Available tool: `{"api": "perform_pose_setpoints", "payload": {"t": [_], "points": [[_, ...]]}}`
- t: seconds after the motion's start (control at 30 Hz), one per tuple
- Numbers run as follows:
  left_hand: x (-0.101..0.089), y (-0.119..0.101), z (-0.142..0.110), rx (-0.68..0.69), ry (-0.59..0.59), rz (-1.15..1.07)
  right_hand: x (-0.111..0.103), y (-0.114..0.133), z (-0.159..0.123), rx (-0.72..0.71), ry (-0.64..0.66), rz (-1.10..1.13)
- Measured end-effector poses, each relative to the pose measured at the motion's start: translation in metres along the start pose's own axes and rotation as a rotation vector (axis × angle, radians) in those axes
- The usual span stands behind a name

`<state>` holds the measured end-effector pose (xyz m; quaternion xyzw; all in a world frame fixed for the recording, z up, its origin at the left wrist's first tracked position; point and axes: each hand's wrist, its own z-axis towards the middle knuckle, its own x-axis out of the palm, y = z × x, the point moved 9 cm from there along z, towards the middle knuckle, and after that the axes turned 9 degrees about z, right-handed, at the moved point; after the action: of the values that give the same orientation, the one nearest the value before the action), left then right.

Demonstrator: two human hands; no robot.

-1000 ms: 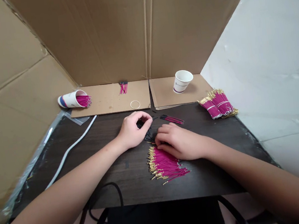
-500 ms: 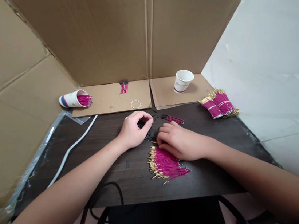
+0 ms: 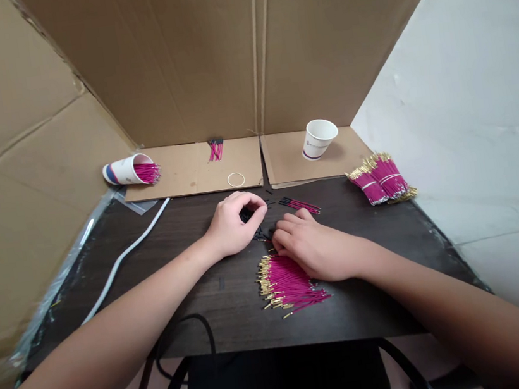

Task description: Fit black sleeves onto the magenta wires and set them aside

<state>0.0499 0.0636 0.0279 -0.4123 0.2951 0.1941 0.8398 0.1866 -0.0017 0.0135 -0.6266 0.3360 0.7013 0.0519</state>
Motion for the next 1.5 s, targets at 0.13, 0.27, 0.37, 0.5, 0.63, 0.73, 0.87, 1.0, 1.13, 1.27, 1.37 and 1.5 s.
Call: {"api": "perform_pose_setpoints", "payload": {"t": [0.13, 0.27, 0.37, 0.5, 0.63, 0.73, 0.87, 1.0, 1.13, 1.27, 1.37, 1.5], "points": [[0.000, -0.001, 0.000, 0.020, 0.000, 0.019, 0.000, -0.001, 0.001, -0.001, -0.018, 0.004], [0.001, -0.001, 0.000, 0.025, 0.003, 0.026, -0.005, -0.002, 0.000, -0.001, -0.052, 0.049], [0.000, -0.001, -0.001, 0.024, -0.001, 0.028, -0.011, -0.001, -0.001, -0.035, -0.068, 0.074], [0.000, -0.002, 0.000, 0.024, -0.001, 0.029, -0.019, -0.003, -0.002, -0.045, -0.110, 0.091], [0.000, -0.003, 0.000, 0.023, 0.003, 0.033, -0.019, -0.010, -0.002, -0.013, -0.102, 0.082], [0.000, -0.002, 0.000, 0.019, 0.007, 0.034, -0.014, -0.013, -0.002, 0.015, -0.079, 0.079], [0.000, -0.003, 0.000, 0.024, 0.006, 0.022, -0.011, -0.016, -0.002, 0.035, -0.076, 0.028], [-0.001, -0.002, 0.000, 0.010, 0.004, -0.007, -0.029, -0.022, -0.006, 0.020, -0.249, 0.101], [-0.002, 0.001, 0.000, -0.030, -0.004, -0.062, -0.061, -0.038, -0.019, 0.027, -0.599, 0.285], [-0.002, 0.004, 0.000, -0.057, -0.018, -0.102, -0.070, -0.050, -0.027, 0.049, -0.773, 0.357], [-0.002, 0.004, 0.000, -0.056, -0.012, -0.107, -0.065, -0.053, -0.024, 0.052, -0.741, 0.367], [-0.002, 0.001, 0.000, -0.051, -0.009, -0.097, -0.060, -0.051, -0.021, 0.042, -0.692, 0.372]]}}
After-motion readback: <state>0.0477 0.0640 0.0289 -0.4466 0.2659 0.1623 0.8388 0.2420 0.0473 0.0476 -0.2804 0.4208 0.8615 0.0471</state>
